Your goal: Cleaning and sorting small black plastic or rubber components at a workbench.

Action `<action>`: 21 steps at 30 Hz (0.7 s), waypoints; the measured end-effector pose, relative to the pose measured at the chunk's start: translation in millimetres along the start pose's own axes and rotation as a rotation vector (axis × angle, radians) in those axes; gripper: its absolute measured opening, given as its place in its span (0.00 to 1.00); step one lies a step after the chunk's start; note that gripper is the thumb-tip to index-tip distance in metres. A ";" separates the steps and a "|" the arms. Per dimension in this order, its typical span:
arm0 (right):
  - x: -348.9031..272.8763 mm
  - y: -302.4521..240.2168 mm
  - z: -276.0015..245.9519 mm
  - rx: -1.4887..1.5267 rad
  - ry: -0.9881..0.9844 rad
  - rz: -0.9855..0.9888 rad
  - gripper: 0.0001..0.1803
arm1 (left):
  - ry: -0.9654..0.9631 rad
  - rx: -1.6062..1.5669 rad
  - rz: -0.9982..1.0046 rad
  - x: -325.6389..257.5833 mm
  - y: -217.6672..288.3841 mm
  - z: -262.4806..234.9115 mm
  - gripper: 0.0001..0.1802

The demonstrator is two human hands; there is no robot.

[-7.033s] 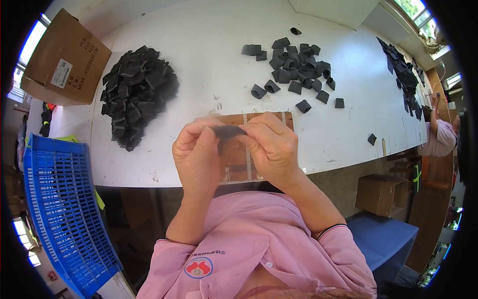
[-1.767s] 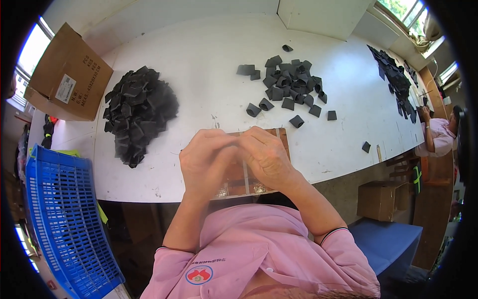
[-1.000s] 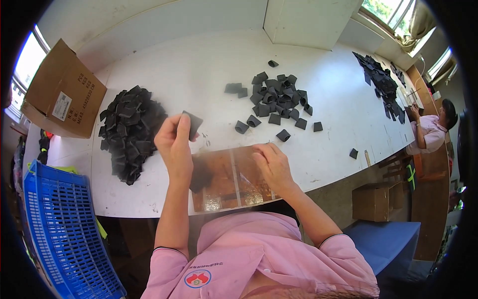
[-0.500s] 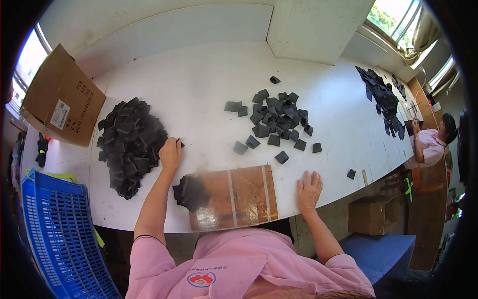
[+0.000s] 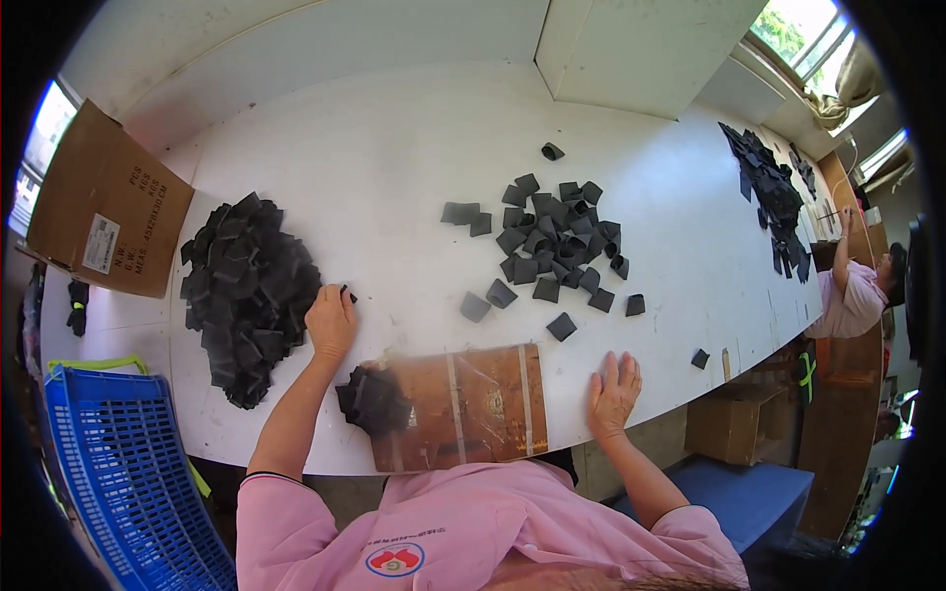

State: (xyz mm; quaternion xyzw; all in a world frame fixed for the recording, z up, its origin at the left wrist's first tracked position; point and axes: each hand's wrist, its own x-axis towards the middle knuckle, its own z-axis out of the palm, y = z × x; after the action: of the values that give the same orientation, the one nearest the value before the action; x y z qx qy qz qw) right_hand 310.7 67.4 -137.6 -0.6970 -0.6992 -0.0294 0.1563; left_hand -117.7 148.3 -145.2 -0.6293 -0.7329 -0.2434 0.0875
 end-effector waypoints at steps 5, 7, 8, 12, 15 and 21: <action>0.8 0.1 -0.2 -0.006 -0.003 0.003 0.24 | 0.005 -0.018 -0.002 0.2 -0.8 -0.1 0.08; 0.5 0.5 0.2 -0.010 -0.003 0.003 0.24 | 0.009 -0.032 -0.001 0.3 -1.2 0.0 0.08; 0.4 0.9 0.8 -0.011 -0.001 0.003 0.24 | 0.011 -0.033 0.001 0.6 -1.5 0.5 0.08; 0.3 -0.3 -0.1 0.006 0.004 0.005 0.24 | 0.003 -0.040 0.000 -0.1 -1.8 0.1 0.08; -0.3 -0.4 -0.7 -0.004 0.000 0.018 0.24 | -0.011 -0.028 -0.008 -1.3 -1.2 0.6 0.07; 1.2 -2.3 -0.7 0.010 0.022 0.012 0.24 | -0.014 -0.035 -0.011 -0.1 -2.4 -0.3 0.07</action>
State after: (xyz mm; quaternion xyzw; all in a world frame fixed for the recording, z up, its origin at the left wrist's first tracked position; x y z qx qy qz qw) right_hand 308.6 68.3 -136.3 -0.7000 -0.6934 -0.0327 0.1676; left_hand -120.0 147.8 -145.7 -0.6284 -0.7327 -0.2520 0.0699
